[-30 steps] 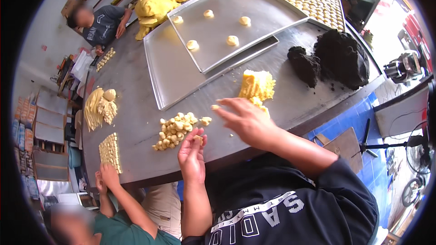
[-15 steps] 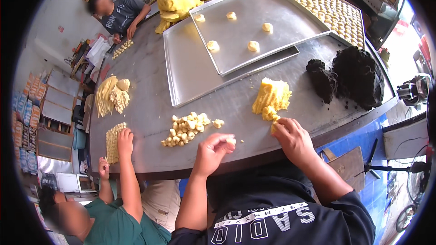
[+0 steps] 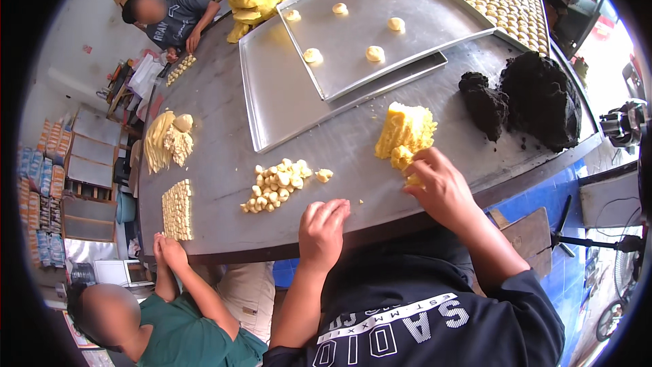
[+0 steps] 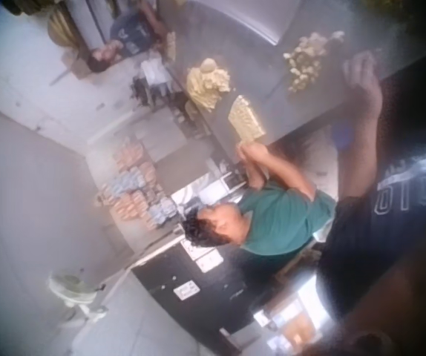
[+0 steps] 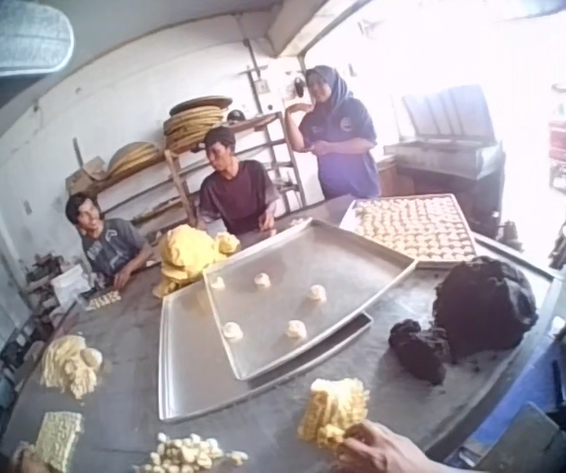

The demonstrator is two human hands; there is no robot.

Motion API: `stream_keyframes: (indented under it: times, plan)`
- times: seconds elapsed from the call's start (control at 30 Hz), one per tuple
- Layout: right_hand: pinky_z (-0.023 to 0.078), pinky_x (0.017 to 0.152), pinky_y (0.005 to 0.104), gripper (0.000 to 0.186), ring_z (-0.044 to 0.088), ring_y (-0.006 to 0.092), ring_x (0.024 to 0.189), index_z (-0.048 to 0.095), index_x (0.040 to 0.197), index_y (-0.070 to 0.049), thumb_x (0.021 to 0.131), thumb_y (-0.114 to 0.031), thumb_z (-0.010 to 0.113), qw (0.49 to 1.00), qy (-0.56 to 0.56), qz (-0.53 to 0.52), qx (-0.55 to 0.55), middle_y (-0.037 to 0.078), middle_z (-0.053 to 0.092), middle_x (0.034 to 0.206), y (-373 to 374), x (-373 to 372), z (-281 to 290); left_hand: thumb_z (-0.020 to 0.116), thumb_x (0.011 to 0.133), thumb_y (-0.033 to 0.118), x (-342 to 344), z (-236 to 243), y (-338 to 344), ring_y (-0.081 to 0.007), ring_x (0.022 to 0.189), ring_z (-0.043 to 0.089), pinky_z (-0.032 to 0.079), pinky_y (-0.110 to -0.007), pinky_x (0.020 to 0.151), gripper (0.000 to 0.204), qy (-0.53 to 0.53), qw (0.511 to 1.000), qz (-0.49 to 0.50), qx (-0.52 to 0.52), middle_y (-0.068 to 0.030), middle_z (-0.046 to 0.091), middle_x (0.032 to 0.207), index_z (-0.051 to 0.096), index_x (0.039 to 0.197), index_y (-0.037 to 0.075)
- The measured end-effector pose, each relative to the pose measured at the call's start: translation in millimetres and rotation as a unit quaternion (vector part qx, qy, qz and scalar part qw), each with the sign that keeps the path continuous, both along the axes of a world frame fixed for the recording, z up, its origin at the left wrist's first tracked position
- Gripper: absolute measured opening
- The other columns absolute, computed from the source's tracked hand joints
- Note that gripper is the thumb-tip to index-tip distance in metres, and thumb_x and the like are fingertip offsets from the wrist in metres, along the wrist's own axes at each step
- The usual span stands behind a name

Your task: The person takes a small portion of yellow dough from a larger pile, rolls it into a ball, flattens it with their fingers, and places it onto a metal baking tray.

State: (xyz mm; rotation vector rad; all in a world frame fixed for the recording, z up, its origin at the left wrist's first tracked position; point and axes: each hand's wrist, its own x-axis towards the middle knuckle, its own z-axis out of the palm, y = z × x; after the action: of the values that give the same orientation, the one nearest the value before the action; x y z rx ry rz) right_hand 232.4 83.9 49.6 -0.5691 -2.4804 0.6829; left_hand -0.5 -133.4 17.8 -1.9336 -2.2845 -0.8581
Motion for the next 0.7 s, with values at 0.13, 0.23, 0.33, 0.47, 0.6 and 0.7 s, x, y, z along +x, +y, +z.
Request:
stream_keyframes:
  times: [0.13, 0.23, 0.33, 0.47, 0.6, 0.7]
  plan:
    - [0.061, 0.098, 0.0477, 0.023, 0.070, 0.0340, 0.115, 0.075, 0.106, -0.008, 0.091, -0.019, 0.088, 0.993, -0.040, -0.109, 0.006, 0.010, 0.072, 0.115, 1.8, 19.4, -15.0, 0.088, 0.100, 0.030, 10.7, 35.8, 9.2, -0.0387, 0.135, 0.066, 0.054, -0.053, 0.111, 0.029, 0.110, 0.993, -0.003, -0.035, -0.0126, 0.077, 0.146, 0.089, 0.124, 0.013]
    - [0.061, 0.094, 0.0457, 0.019, 0.072, 0.0311, 0.109, 0.077, 0.107, -0.008, 0.094, -0.021, 0.085, 0.992, 0.012, -0.055, 0.112, 0.008, 0.073, 0.112, 4.5, 18.1, -26.4, 0.086, 0.102, 0.038, -7.4, 47.1, 35.6, -0.0364, 0.138, 0.064, 0.044, -0.053, 0.118, 0.025, 0.126, 0.987, -0.054, -0.087, -0.0108, 0.076, 0.146, 0.090, 0.112, 0.016]
    - [0.060, 0.094, 0.0463, 0.017, 0.070, 0.0303, 0.108, 0.075, 0.104, -0.009, 0.095, -0.019, 0.085, 0.989, -0.037, -0.050, 0.135, 0.008, 0.070, 0.107, -2.9, 0.2, -14.9, 0.085, 0.103, 0.037, -1.3, 47.9, 94.6, -0.0322, 0.119, 0.069, 0.044, -0.052, 0.109, 0.026, 0.113, 0.989, -0.063, 0.072, -0.0063, 0.078, 0.122, 0.082, 0.095, 0.013]
    - [0.060, 0.094, 0.0472, 0.026, 0.069, 0.0340, 0.107, 0.072, 0.110, -0.007, 0.093, -0.022, 0.086, 0.999, -0.036, 0.003, 0.029, 0.010, 0.066, 0.107, 7.0, 8.9, -8.3, 0.081, 0.105, 0.032, -1.4, 4.3, 128.0, -0.0275, 0.096, 0.067, 0.044, -0.048, 0.098, 0.028, 0.123, 0.979, -0.093, 0.136, -0.0015, 0.069, 0.093, 0.071, 0.086, 0.014]
    - [0.060, 0.095, 0.0476, 0.019, 0.069, 0.0362, 0.108, 0.071, 0.102, -0.007, 0.094, -0.018, 0.085, 0.991, -0.027, -0.128, 0.005, 0.011, 0.068, 0.109, 0.5, 18.8, -13.0, 0.077, 0.106, 0.024, 5.6, -1.7, 132.1, -0.0268, 0.090, 0.066, 0.044, -0.048, 0.096, 0.024, 0.164, 0.959, -0.189, 0.135, -0.0025, 0.068, 0.090, 0.072, 0.085, 0.013]
    - [0.060, 0.095, 0.0464, 0.014, 0.069, 0.0335, 0.108, 0.074, 0.100, -0.007, 0.098, -0.020, 0.080, 0.997, 0.008, -0.045, 0.059, 0.010, 0.068, 0.109, 3.7, 14.1, -17.9, 0.072, 0.106, 0.018, -10.7, -5.9, 138.5, -0.0277, 0.082, 0.063, 0.045, -0.049, 0.094, 0.023, 0.074, 0.981, -0.050, 0.172, -0.0042, 0.066, 0.084, 0.072, 0.084, 0.013]
